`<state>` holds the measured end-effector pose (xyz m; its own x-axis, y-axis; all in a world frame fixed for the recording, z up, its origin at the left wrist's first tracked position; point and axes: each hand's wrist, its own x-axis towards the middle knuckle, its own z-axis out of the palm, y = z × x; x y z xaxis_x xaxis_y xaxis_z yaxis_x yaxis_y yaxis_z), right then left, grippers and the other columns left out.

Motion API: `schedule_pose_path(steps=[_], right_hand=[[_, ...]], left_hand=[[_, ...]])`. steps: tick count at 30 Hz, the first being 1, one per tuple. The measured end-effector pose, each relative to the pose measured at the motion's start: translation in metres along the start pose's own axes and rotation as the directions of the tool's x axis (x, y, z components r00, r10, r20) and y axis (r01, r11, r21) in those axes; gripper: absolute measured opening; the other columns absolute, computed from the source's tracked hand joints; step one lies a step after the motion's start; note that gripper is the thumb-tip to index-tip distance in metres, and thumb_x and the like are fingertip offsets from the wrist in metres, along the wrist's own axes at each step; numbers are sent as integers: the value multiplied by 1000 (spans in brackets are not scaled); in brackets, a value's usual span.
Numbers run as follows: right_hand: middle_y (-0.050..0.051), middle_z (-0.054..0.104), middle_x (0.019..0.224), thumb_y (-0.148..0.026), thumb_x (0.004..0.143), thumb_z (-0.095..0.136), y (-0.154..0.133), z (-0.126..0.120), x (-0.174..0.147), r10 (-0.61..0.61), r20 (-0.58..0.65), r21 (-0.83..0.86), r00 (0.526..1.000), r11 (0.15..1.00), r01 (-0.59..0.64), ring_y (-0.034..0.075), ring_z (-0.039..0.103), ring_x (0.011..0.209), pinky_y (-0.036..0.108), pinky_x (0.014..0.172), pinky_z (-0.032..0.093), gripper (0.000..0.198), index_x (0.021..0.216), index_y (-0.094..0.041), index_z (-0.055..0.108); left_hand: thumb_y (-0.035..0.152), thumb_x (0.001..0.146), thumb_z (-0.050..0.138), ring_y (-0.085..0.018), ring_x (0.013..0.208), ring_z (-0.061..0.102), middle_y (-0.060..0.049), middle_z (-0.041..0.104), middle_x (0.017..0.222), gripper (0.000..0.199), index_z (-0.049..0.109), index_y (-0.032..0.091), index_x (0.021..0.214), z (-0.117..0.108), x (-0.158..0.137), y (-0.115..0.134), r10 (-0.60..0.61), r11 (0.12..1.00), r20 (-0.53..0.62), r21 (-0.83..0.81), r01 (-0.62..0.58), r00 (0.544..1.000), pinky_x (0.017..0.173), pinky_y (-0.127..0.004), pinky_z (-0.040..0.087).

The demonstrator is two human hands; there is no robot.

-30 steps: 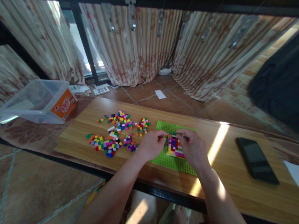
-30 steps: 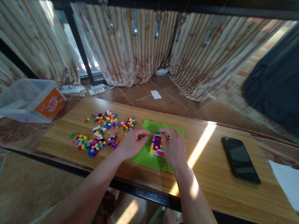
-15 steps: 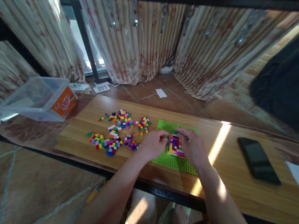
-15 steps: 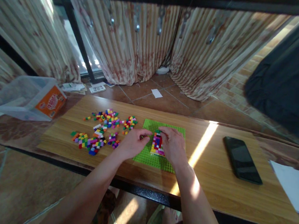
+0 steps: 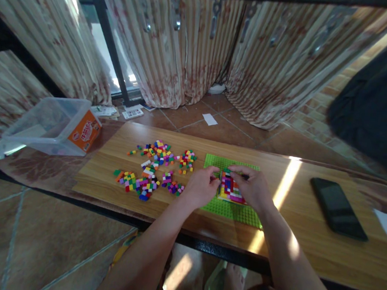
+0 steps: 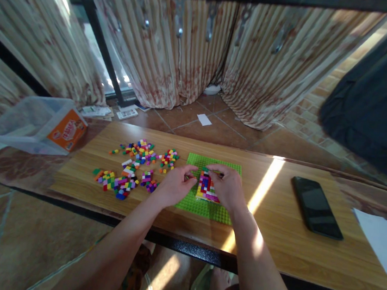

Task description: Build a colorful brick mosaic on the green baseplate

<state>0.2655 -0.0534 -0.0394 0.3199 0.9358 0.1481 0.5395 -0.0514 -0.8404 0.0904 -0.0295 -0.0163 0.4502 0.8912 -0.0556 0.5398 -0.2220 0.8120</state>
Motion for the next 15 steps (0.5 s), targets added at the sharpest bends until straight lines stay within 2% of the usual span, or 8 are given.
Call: schedule_pose_path(steps=[5, 8, 11, 15], right_hand=[[7, 79, 88, -31, 71, 70, 1, 2, 3, 145, 37, 160, 989, 976, -149, 20, 72, 71, 31, 66, 56, 24, 88, -18, 80], [6, 79, 84, -33, 71, 70, 2, 2, 3, 151, 49, 163, 987, 974, -157, 19, 70, 66, 30, 61, 55, 26, 89, -17, 81], [6, 79, 88, -35, 73, 69, 6, 2, 2, 106, 37, 126, 994, 986, -110, 20, 72, 72, 31, 65, 57, 27, 91, -19, 81], [7, 79, 104, -36, 76, 68, 8, 0, 0, 41, -2, 62, 999, 997, -40, 25, 74, 92, 39, 83, 58, 33, 103, -21, 79]], left_hand=[[15, 87, 56, -21, 82, 68, -11, 74, 96, 36, 64, 9, 122, 0, 0, 0, -4, 1000, -27, -7, 4, 1000, 83, -36, 55], [14, 86, 58, -19, 80, 67, -9, 73, 91, 28, 66, 12, 113, 2, 1, -2, 22, 999, -54, -33, -24, 998, 80, -34, 54], [12, 84, 59, -18, 81, 66, -7, 72, 88, 19, 66, 13, 102, 3, 3, -3, 56, 997, -99, -50, -61, 994, 80, -33, 54], [10, 83, 59, -17, 78, 65, -5, 70, 83, 10, 64, 15, 90, 3, 2, -2, 93, 994, -141, -36, -99, 986, 78, -32, 52]])
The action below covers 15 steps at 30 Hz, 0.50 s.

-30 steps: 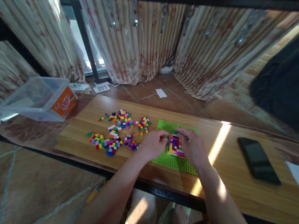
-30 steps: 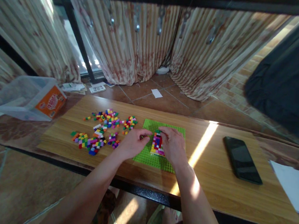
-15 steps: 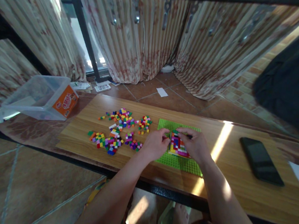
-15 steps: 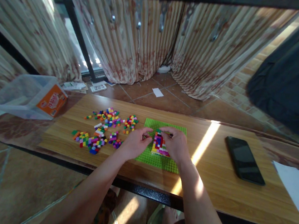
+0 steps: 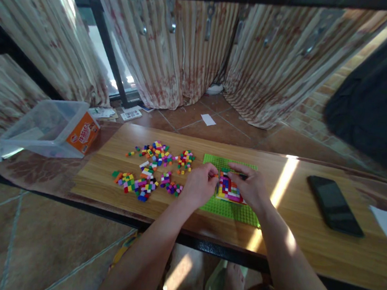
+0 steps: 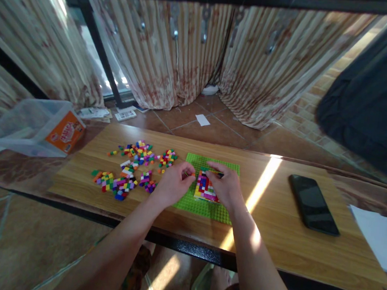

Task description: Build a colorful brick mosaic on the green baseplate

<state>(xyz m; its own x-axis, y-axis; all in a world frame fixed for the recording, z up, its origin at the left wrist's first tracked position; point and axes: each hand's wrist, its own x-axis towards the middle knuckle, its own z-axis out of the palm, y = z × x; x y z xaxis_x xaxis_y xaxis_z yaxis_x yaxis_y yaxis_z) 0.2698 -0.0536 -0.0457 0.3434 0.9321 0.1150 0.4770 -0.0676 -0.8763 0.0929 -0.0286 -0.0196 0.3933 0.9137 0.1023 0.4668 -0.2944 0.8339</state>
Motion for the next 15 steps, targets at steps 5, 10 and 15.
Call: schedule_pose_path(steps=[5, 10, 15], right_hand=[[8, 78, 105, -35, 81, 65, -17, -6, -8, -111, -124, -116, 986, 989, 97, 26, 72, 99, 43, 93, 54, 28, 101, -22, 79], [4, 78, 93, -36, 84, 64, -33, -4, -18, -207, -67, -42, 976, 978, 205, 20, 71, 85, 35, 81, 55, 21, 91, -23, 79], [4, 77, 90, -38, 84, 65, -40, 3, -26, -133, 116, 140, 984, 983, 116, 16, 69, 75, 30, 70, 55, 26, 101, -22, 76]], left_hand=[[6, 82, 59, -17, 81, 64, -4, 69, 83, 11, 64, 16, 82, -2, -1, 2, 73, 997, -43, -2, -73, 996, 82, -32, 52], [7, 83, 59, -17, 84, 65, -4, 70, 86, 12, 66, 17, 85, -1, 0, 0, 123, 992, -64, -26, -125, 990, 83, -32, 52], [9, 85, 58, -17, 86, 68, -6, 72, 92, 14, 65, 16, 94, 2, -1, 1, 119, 980, -51, -156, -126, 992, 84, -32, 56]])
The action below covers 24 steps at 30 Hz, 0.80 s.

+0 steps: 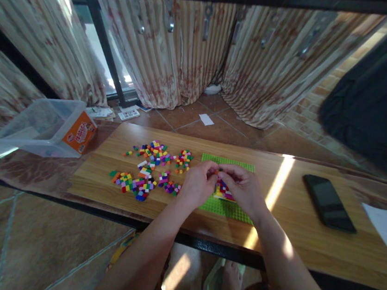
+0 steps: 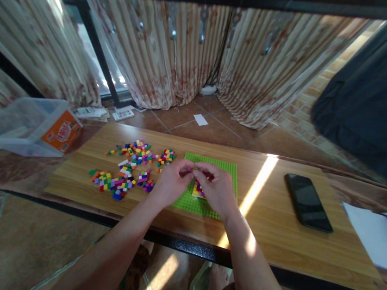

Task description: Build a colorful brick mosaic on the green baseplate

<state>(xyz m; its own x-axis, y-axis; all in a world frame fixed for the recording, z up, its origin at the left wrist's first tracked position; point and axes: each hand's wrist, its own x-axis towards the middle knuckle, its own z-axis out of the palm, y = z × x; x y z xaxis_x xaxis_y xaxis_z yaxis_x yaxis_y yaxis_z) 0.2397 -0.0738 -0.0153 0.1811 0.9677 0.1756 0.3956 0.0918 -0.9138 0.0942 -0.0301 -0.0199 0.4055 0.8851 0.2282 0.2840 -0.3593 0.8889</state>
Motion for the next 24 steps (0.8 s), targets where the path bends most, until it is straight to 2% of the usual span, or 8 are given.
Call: schedule_pose_path(steps=[3, 7, 10, 17, 21, 24], right_hand=[[3, 77, 88, -38, 83, 66, -1, 0, -1, 22, 3, 29, 1000, 999, -22, 16, 69, 76, 29, 70, 54, 25, 98, -22, 76], [3, 77, 85, -36, 84, 64, -1, -2, -2, 17, 20, -31, 1000, 999, -16, 16, 68, 73, 28, 69, 53, 20, 90, -21, 76], [3, 77, 89, -32, 86, 61, -1, -3, -3, -15, 21, -89, 1000, 996, 17, 16, 70, 78, 28, 73, 53, 19, 92, -22, 75], [4, 78, 96, -27, 91, 51, -1, -2, -6, -144, 3, -330, 990, 934, 137, 17, 71, 83, 30, 76, 53, 25, 98, -24, 74], [4, 77, 91, -27, 91, 50, 1, -6, -4, -144, -11, -396, 989, 909, 128, 18, 70, 79, 30, 73, 52, 24, 94, -24, 74], [5, 77, 90, -31, 90, 52, 7, -12, -2, -134, -99, -408, 986, 909, 83, 20, 70, 78, 32, 74, 52, 22, 93, -23, 73]], left_hand=[[8, 85, 58, -17, 89, 70, -6, 72, 96, 20, 63, 17, 102, 1, -1, 2, -17, 998, -17, -53, 16, 1000, 85, -32, 57], [6, 85, 58, -16, 90, 72, -6, 73, 96, 37, 58, 17, 120, 1, -3, 4, -34, 996, -23, -79, 32, 999, 87, -32, 58], [3, 85, 56, -16, 94, 72, -7, 74, 99, 44, 55, 16, 127, 3, -1, 2, -43, 990, -19, -135, 40, 999, 93, -33, 57], [0, 84, 55, -17, 94, 73, -12, 76, 108, 46, 55, 12, 129, 8, 1, 1, -209, 913, 68, -344, 220, 975, 91, -35, 59], [3, 84, 58, -19, 104, 72, -14, 74, 116, 44, 58, 13, 127, 9, 0, 3, -202, 905, 87, -365, 219, 976, 96, -36, 57], [6, 83, 62, -20, 104, 71, -15, 72, 120, 41, 61, 14, 123, 7, 0, 1, -187, 925, 52, -328, 194, 981, 95, -38, 57]])
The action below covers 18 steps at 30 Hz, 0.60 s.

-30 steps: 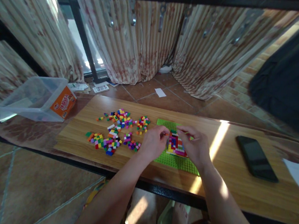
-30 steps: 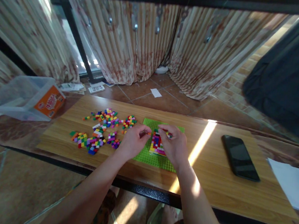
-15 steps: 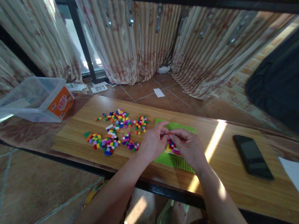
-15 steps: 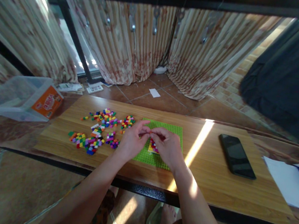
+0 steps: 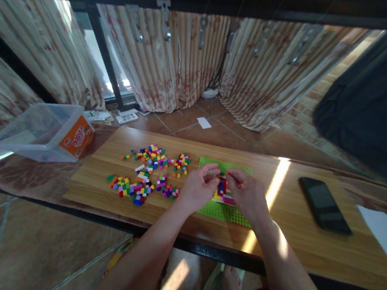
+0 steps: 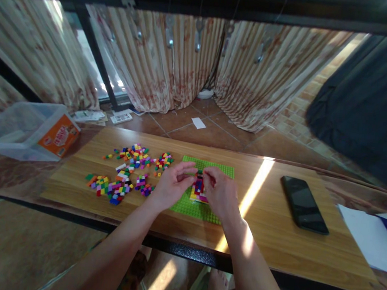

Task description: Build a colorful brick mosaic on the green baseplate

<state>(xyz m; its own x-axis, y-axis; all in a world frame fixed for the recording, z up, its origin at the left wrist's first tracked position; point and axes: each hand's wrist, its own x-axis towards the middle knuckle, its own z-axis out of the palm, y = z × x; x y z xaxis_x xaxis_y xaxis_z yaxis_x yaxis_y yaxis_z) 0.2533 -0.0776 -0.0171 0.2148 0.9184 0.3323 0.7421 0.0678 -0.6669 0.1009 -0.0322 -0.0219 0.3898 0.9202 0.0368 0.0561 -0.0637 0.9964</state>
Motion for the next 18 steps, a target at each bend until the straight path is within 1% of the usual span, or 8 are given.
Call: schedule_pose_path(steps=[2, 4, 7, 9, 11, 14, 18], right_hand=[[6, 77, 89, -33, 89, 53, 6, -2, 2, 28, -68, 7, 997, 1000, -28, 21, 70, 78, 34, 75, 53, 22, 92, -22, 72], [6, 77, 90, -35, 89, 54, 13, -2, 4, 57, -97, 39, 994, 998, -53, 21, 69, 81, 35, 78, 53, 23, 91, -22, 73], [6, 77, 95, -38, 87, 58, 20, 1, 7, 106, -72, 92, 992, 991, -99, 22, 69, 89, 39, 86, 52, 23, 90, -23, 75], [5, 77, 98, -39, 84, 62, 23, 4, 8, 145, -52, 130, 988, 982, -137, 23, 69, 94, 41, 91, 51, 21, 87, -24, 76], [5, 77, 101, -40, 80, 66, 27, 8, 10, 188, -34, 189, 982, 966, -178, 23, 70, 96, 41, 92, 51, 20, 85, -24, 77], [6, 77, 101, -44, 75, 72, 33, 14, 10, 283, -2, 301, 959, 915, -270, 23, 71, 94, 38, 86, 54, 25, 86, -23, 78], [7, 78, 91, -51, 64, 80, 38, 19, 11, 412, 35, 435, 911, 814, -385, 22, 71, 79, 35, 71, 57, 38, 85, -19, 79]], left_hand=[[6, 82, 62, -20, 100, 72, -14, 73, 118, 39, 63, 14, 120, -3, 2, -1, 8, 999, -44, 49, -6, 999, 94, -38, 58], [7, 82, 62, -19, 97, 72, -13, 74, 113, 36, 65, 15, 117, -8, 4, -3, 13, 995, -92, 101, -3, 996, 93, -38, 57], [7, 81, 60, -18, 95, 71, -11, 75, 108, 33, 66, 15, 113, -15, 8, -5, 24, 988, -141, 156, -2, 990, 91, -36, 57], [7, 81, 60, -18, 94, 71, -12, 74, 108, 32, 66, 14, 112, -17, 9, -7, 33, 985, -150, 174, -6, 988, 90, -36, 57], [7, 81, 60, -18, 93, 71, -12, 74, 108, 33, 66, 13, 112, -19, 9, -7, 32, 983, -142, 186, -5, 989, 90, -36, 57], [6, 81, 59, -18, 93, 71, -13, 74, 108, 33, 66, 13, 113, -18, 9, -8, 24, 980, -129, 201, 2, 991, 89, -36, 57], [7, 81, 60, -19, 95, 71, -12, 74, 108, 32, 66, 14, 111, -18, 9, -8, 29, 976, -123, 216, -1, 992, 89, -35, 57]])
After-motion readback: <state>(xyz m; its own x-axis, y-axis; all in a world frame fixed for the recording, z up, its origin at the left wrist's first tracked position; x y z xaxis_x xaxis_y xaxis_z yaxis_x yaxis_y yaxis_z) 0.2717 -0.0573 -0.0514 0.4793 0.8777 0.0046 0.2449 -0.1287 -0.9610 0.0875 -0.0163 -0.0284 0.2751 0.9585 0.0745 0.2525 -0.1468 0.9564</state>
